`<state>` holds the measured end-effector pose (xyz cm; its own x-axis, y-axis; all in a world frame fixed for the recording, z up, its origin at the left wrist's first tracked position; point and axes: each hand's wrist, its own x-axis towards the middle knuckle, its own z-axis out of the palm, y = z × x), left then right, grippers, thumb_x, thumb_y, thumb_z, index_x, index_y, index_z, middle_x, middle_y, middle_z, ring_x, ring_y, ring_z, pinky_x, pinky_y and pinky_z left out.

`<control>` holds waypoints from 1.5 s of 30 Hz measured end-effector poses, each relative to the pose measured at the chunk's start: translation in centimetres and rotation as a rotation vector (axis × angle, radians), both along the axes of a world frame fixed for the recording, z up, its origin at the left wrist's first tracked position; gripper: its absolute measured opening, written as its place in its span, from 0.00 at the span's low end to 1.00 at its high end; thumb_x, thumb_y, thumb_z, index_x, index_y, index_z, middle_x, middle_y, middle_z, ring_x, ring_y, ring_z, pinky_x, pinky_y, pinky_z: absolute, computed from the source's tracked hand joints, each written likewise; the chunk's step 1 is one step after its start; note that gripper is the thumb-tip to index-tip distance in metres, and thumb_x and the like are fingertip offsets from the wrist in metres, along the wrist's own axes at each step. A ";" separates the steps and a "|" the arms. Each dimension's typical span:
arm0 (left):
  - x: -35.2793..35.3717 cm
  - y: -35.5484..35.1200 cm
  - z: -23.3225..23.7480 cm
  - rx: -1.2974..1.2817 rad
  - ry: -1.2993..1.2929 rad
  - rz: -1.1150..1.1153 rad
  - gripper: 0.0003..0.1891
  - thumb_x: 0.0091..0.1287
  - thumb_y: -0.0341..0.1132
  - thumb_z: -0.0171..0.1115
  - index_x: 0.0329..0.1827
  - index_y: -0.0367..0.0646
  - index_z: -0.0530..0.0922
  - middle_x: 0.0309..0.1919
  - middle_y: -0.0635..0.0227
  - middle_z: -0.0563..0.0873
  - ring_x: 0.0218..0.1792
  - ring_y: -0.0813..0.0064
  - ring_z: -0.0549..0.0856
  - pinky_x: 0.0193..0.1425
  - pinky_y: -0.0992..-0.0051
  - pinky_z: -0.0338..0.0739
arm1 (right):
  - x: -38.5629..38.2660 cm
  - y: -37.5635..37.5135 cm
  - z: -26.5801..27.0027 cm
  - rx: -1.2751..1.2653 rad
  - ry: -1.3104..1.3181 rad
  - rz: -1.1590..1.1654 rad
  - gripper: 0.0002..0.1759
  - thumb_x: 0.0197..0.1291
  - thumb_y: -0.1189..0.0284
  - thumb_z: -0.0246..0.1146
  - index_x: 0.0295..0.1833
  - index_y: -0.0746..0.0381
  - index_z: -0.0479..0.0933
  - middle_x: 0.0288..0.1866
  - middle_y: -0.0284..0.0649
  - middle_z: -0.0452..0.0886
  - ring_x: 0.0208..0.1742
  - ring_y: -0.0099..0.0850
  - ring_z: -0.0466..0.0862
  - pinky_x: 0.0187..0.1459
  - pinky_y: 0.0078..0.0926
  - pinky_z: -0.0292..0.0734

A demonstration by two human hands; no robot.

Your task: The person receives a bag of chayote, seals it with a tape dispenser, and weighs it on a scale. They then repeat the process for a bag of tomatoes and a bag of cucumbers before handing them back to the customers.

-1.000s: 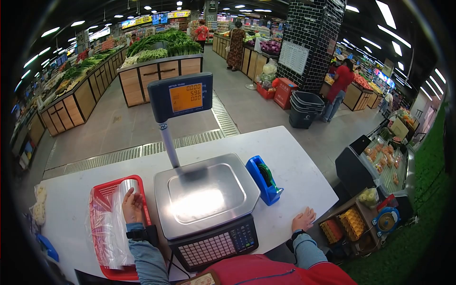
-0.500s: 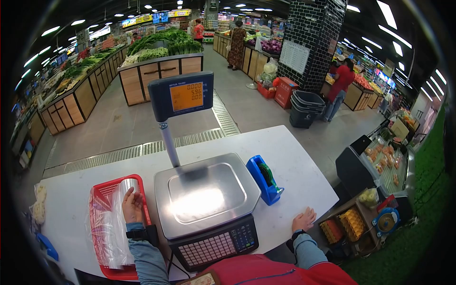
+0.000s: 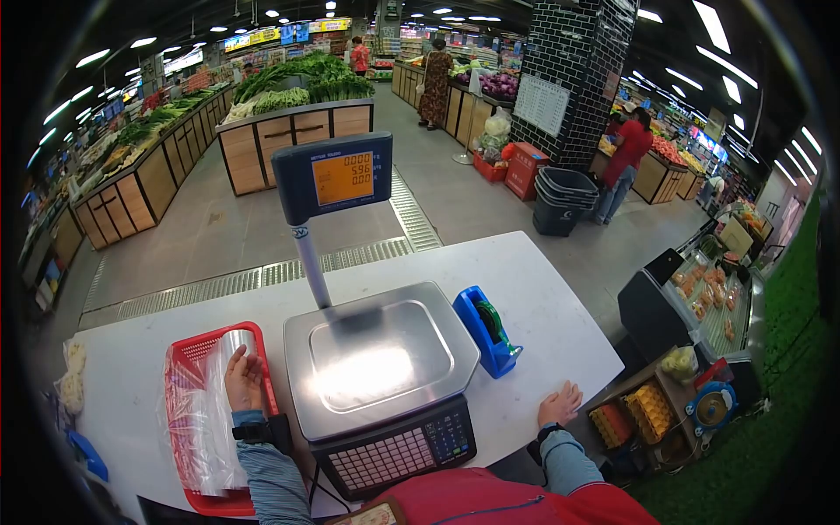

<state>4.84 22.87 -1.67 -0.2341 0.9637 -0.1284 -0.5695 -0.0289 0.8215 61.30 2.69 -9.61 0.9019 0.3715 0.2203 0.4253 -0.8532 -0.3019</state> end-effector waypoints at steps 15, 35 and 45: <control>1.0 -0.6 1.7 -0.028 -0.049 0.039 0.14 0.65 0.30 0.54 0.53 0.41 0.73 0.34 0.68 0.81 0.36 0.76 0.81 0.45 0.76 0.78 | 0.2 0.0 -0.4 -0.008 -0.046 -0.006 0.26 0.57 0.69 0.51 0.63 0.55 0.62 0.68 0.39 0.57 0.71 0.41 0.52 0.58 0.57 0.58; 0.4 -0.9 2.1 0.344 -0.060 0.410 0.11 0.56 0.19 0.41 0.25 0.44 0.71 0.14 0.75 0.64 0.15 0.85 0.62 0.19 0.83 0.62 | 0.0 0.0 -0.1 0.012 0.001 0.008 0.26 0.57 0.70 0.51 0.64 0.56 0.62 0.68 0.40 0.56 0.71 0.42 0.50 0.60 0.61 0.55; 0.7 -1.8 4.1 0.213 -0.180 0.547 0.13 0.56 0.21 0.38 0.15 0.49 0.58 0.09 0.78 0.55 0.09 0.88 0.50 0.09 0.83 0.41 | 0.2 0.1 -0.8 -0.007 -0.077 -0.006 0.25 0.57 0.69 0.51 0.63 0.55 0.63 0.67 0.39 0.58 0.70 0.41 0.52 0.58 0.56 0.59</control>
